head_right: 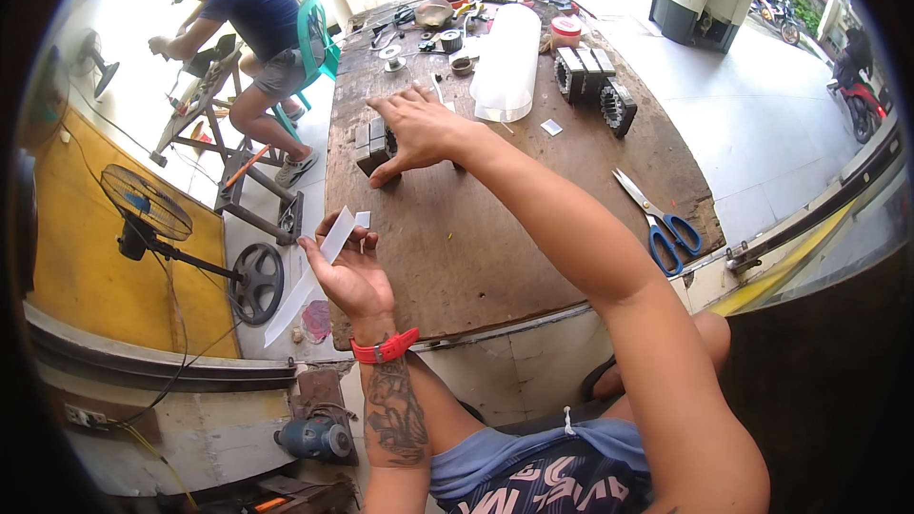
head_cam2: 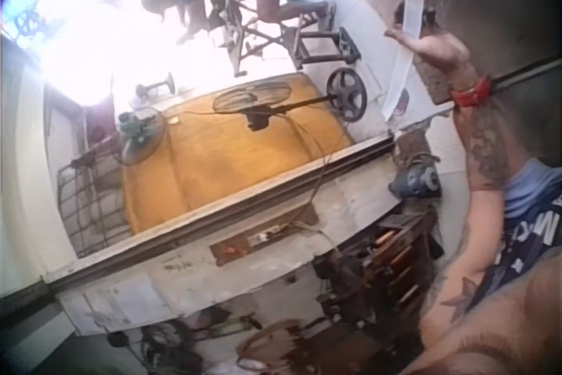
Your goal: The person cuts small rectangular pieces from a white strip using scissors and inserts them into the slots of a circular stator-like component. The person repeats this process, handling the stator and cutting additional pieces to fill the slots.
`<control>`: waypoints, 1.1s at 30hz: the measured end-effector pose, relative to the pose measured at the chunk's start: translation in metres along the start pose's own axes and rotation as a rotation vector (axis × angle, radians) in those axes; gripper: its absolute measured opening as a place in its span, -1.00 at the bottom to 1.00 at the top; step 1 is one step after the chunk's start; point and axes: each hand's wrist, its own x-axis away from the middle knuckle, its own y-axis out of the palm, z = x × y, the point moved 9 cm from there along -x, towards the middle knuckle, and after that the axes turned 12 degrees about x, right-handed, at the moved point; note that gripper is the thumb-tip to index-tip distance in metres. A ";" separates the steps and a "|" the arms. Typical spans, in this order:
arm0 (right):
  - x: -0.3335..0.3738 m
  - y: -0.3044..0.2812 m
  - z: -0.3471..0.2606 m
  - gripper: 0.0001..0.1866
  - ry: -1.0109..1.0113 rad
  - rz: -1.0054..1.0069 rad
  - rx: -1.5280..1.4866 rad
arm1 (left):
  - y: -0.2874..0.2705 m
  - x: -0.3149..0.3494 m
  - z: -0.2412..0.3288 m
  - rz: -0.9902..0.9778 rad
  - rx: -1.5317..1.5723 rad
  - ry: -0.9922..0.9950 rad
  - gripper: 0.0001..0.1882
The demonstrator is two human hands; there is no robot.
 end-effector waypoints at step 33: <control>0.023 -0.023 -0.103 0.01 -0.401 0.019 0.136 | 0.002 -0.021 -0.024 -0.102 0.264 -0.263 -0.37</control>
